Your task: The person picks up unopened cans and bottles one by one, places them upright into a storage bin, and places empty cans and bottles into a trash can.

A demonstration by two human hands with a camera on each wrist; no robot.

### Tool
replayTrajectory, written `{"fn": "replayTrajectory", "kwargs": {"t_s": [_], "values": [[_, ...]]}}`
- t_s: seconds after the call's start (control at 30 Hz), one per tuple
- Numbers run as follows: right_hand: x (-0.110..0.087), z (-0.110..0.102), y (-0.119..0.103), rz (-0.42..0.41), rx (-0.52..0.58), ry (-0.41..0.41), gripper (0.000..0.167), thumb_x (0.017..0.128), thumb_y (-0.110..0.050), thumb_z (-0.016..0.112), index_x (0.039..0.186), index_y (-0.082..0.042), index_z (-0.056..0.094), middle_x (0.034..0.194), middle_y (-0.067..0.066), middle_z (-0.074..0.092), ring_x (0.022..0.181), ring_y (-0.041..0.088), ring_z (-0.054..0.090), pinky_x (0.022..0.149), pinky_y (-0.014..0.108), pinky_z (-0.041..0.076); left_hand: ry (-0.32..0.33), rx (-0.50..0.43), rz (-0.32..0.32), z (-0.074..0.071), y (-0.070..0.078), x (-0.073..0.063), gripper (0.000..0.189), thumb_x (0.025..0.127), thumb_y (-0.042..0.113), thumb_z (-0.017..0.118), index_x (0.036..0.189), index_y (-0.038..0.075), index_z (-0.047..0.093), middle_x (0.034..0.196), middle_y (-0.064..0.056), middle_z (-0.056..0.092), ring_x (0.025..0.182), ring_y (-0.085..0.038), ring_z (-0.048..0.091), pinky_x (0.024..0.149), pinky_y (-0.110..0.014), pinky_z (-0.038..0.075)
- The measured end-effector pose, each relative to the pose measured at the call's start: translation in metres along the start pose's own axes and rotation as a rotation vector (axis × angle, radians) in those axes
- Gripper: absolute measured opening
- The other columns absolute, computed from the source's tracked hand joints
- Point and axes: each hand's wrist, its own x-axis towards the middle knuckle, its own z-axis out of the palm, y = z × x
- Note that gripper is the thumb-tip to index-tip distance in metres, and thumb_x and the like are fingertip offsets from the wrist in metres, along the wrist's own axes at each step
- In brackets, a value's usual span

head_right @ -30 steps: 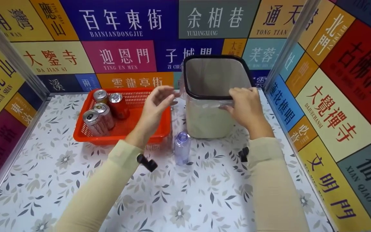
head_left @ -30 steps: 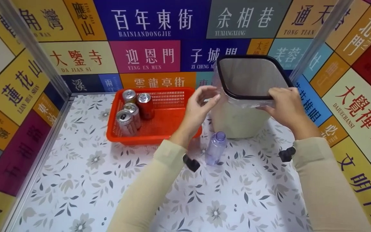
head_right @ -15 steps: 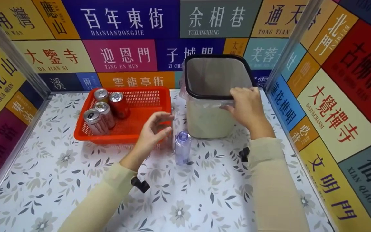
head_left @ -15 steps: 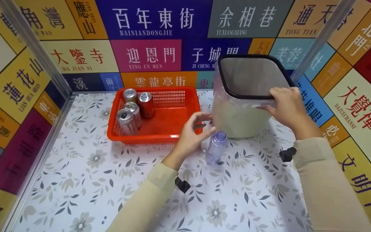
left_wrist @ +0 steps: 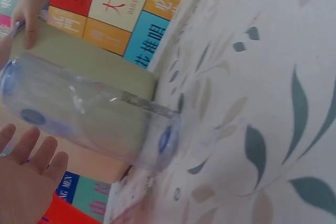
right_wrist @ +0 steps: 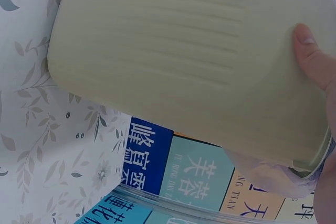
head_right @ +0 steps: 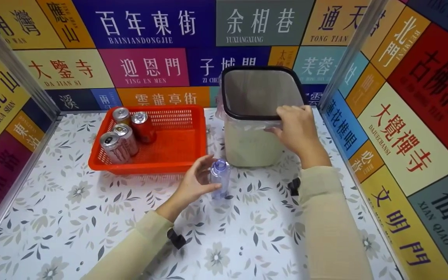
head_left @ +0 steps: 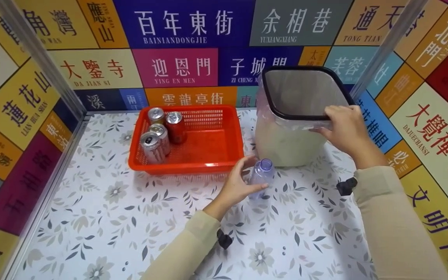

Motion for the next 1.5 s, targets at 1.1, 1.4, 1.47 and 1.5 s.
{"fn": "replayTrajectory", "kwargs": {"t_s": [1.1,1.4,1.47,1.5], "values": [[0.0,0.001,0.001,-0.029,-0.007,0.018,0.035,0.091,-0.024,0.088,0.088,-0.007,0.058,0.088,0.013,0.067,0.091,0.038,0.062,0.106,0.066,0.034,0.056,0.099,-0.071,0.035,-0.025,0.013,0.069,0.078,0.001,0.086,0.141,0.003,0.058,0.129,-0.011,0.069,0.116,-0.021,0.064,0.106,-0.036,0.053],[0.0,0.001,0.001,-0.028,-0.021,0.016,0.037,0.09,-0.023,0.089,0.087,-0.006,0.056,0.086,0.014,0.065,0.09,0.039,0.061,0.106,0.065,0.035,0.066,0.065,-0.055,0.035,-0.024,0.01,0.067,0.079,0.002,0.087,0.14,0.004,0.06,0.128,-0.011,0.071,0.119,-0.022,0.065,0.107,-0.036,0.053],[0.0,0.0,0.001,-0.02,-0.018,0.008,0.035,0.09,-0.023,0.088,0.088,-0.006,0.057,0.088,0.014,0.066,0.092,0.039,0.062,0.107,0.065,0.034,0.063,0.054,-0.052,0.035,-0.022,0.008,0.068,0.079,0.001,0.087,0.141,0.004,0.06,0.129,-0.011,0.07,0.12,-0.022,0.065,0.107,-0.037,0.052],[0.0,-0.001,0.001,-0.016,-0.017,0.005,0.035,0.091,-0.023,0.088,0.089,-0.006,0.058,0.089,0.015,0.066,0.092,0.039,0.062,0.108,0.065,0.034,0.058,0.046,-0.053,0.035,-0.02,0.007,0.068,0.079,0.001,0.087,0.141,0.004,0.06,0.13,-0.01,0.07,0.12,-0.022,0.064,0.108,-0.037,0.052]]}}
